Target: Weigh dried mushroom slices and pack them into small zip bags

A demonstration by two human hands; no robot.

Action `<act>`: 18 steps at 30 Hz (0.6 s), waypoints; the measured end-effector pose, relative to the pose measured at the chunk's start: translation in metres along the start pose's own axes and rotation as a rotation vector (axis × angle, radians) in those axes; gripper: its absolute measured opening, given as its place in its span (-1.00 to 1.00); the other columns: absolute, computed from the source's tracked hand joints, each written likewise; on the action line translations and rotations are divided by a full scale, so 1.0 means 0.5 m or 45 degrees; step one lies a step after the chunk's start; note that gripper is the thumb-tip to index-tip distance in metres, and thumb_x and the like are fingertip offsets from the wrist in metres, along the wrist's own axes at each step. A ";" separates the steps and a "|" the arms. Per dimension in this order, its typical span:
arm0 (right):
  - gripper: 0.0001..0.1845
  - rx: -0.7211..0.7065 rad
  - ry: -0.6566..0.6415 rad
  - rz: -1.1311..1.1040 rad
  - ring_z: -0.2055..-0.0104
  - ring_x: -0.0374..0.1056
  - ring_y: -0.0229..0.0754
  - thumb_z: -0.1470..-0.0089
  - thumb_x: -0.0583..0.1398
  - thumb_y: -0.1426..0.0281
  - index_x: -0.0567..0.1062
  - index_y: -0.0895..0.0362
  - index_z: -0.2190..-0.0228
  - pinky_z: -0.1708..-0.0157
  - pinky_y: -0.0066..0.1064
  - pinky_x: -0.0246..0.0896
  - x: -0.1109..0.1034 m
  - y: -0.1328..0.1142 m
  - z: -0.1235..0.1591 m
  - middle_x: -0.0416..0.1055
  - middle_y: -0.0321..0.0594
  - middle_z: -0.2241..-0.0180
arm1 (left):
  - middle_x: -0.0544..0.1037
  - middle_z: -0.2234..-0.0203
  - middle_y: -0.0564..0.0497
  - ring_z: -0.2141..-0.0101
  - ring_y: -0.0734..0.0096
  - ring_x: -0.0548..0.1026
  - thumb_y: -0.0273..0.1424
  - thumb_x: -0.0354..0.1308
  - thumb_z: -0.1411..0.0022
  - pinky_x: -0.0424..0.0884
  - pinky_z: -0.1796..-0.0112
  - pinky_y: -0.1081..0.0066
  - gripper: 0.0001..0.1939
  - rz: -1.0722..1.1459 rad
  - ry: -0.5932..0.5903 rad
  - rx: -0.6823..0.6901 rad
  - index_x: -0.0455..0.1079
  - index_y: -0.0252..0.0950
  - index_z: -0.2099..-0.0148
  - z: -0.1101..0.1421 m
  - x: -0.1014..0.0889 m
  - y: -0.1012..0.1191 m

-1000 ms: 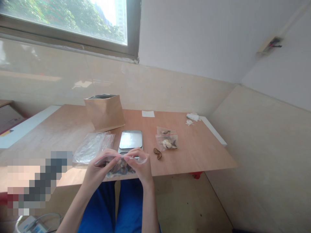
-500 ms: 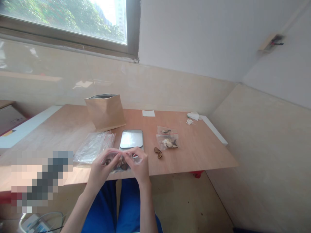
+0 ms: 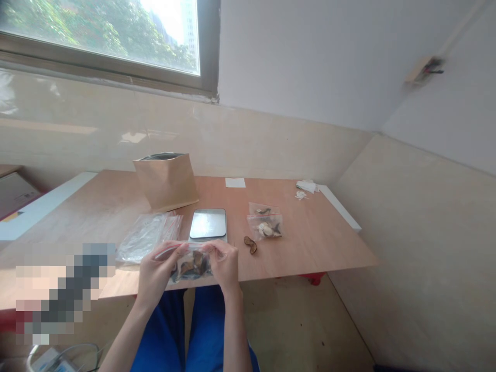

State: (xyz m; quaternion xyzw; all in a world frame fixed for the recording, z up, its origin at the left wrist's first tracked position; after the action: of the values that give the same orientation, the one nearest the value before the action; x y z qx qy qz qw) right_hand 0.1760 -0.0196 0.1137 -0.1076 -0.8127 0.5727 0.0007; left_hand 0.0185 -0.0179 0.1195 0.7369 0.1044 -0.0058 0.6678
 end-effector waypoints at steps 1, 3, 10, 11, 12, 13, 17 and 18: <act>-0.69 0.026 -0.004 -0.018 0.45 0.41 -0.18 -0.08 0.14 0.22 0.57 0.12 0.52 0.41 -0.42 0.28 0.000 0.002 0.000 0.52 -0.21 0.50 | 0.53 0.53 0.07 0.43 0.39 0.48 -0.15 0.17 -0.05 0.37 0.41 0.50 -0.73 0.017 0.011 -0.013 0.47 -0.26 0.40 -0.003 0.000 -0.004; -0.61 0.089 0.006 -0.056 0.49 0.41 -0.17 -0.09 0.11 0.14 0.58 0.13 0.53 0.45 -0.41 0.29 -0.001 0.011 0.000 0.51 -0.19 0.54 | 0.54 0.51 0.05 0.39 0.37 0.48 -0.13 0.14 -0.07 0.37 0.38 0.50 -0.69 0.059 0.026 -0.042 0.48 -0.28 0.38 -0.011 0.003 -0.017; -0.30 0.234 0.149 -0.009 0.60 0.37 -0.20 -0.13 -0.09 -0.04 0.56 0.17 0.61 0.48 -0.42 0.31 -0.022 0.081 0.004 0.48 -0.13 0.63 | 0.49 0.62 -0.01 0.53 0.39 0.43 0.04 0.00 -0.11 0.37 0.44 0.44 -0.48 0.250 -0.151 -0.198 0.43 -0.34 0.50 -0.033 0.046 -0.059; -0.27 0.238 0.148 0.005 0.61 0.36 -0.20 -0.13 -0.11 -0.06 0.55 0.17 0.63 0.49 -0.42 0.31 -0.027 0.089 0.003 0.47 -0.13 0.64 | 0.49 0.62 -0.02 0.54 0.39 0.42 0.05 -0.02 -0.11 0.37 0.44 0.44 -0.46 0.266 -0.158 -0.202 0.43 -0.34 0.50 -0.034 0.050 -0.059; -0.25 0.237 0.144 0.020 0.63 0.35 -0.21 -0.12 -0.14 -0.07 0.55 0.17 0.64 0.50 -0.42 0.30 -0.034 0.093 0.001 0.46 -0.13 0.66 | 0.48 0.63 -0.01 0.55 0.40 0.41 0.06 -0.03 -0.11 0.36 0.45 0.44 -0.45 0.266 -0.149 -0.200 0.42 -0.34 0.51 -0.036 0.053 -0.058; -0.22 0.231 0.139 0.036 0.65 0.33 -0.21 -0.12 -0.16 -0.08 0.54 0.16 0.66 0.52 -0.43 0.29 -0.040 0.095 0.000 0.44 -0.14 0.69 | 0.45 0.66 0.00 0.58 0.42 0.39 0.07 -0.05 -0.12 0.35 0.47 0.45 -0.44 0.248 -0.132 -0.196 0.40 -0.33 0.54 -0.037 0.055 -0.057; -0.20 0.151 0.113 0.159 0.67 0.29 -0.23 -0.12 -0.19 -0.09 0.50 0.12 0.74 0.58 -0.45 0.22 -0.074 0.082 -0.012 0.36 -0.18 0.76 | 0.30 0.80 0.06 0.70 0.49 0.26 0.10 -0.13 -0.13 0.22 0.62 0.48 -0.37 0.097 -0.105 -0.183 0.33 -0.29 0.67 -0.039 0.067 -0.051; -0.22 0.127 0.112 0.198 0.66 0.29 -0.23 -0.11 -0.17 -0.10 0.48 0.11 0.76 0.57 -0.45 0.21 -0.087 0.077 -0.016 0.35 -0.19 0.76 | 0.29 0.82 0.06 0.71 0.48 0.25 0.11 -0.15 -0.13 0.20 0.64 0.48 -0.36 0.075 -0.125 -0.170 0.34 -0.28 0.67 -0.038 0.072 -0.049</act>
State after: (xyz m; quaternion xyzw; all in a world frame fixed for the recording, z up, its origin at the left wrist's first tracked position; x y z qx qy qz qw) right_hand 0.2263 -0.0072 0.0859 -0.1955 -0.7715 0.6054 -0.0027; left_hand 0.0471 0.0083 0.0922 0.6925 0.0502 -0.0152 0.7195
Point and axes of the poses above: each hand's wrist, its own z-axis away from the middle knuckle, its own x-axis out of the palm, y = z × x, the point moved 5 cm from there along -z, towards the middle knuckle
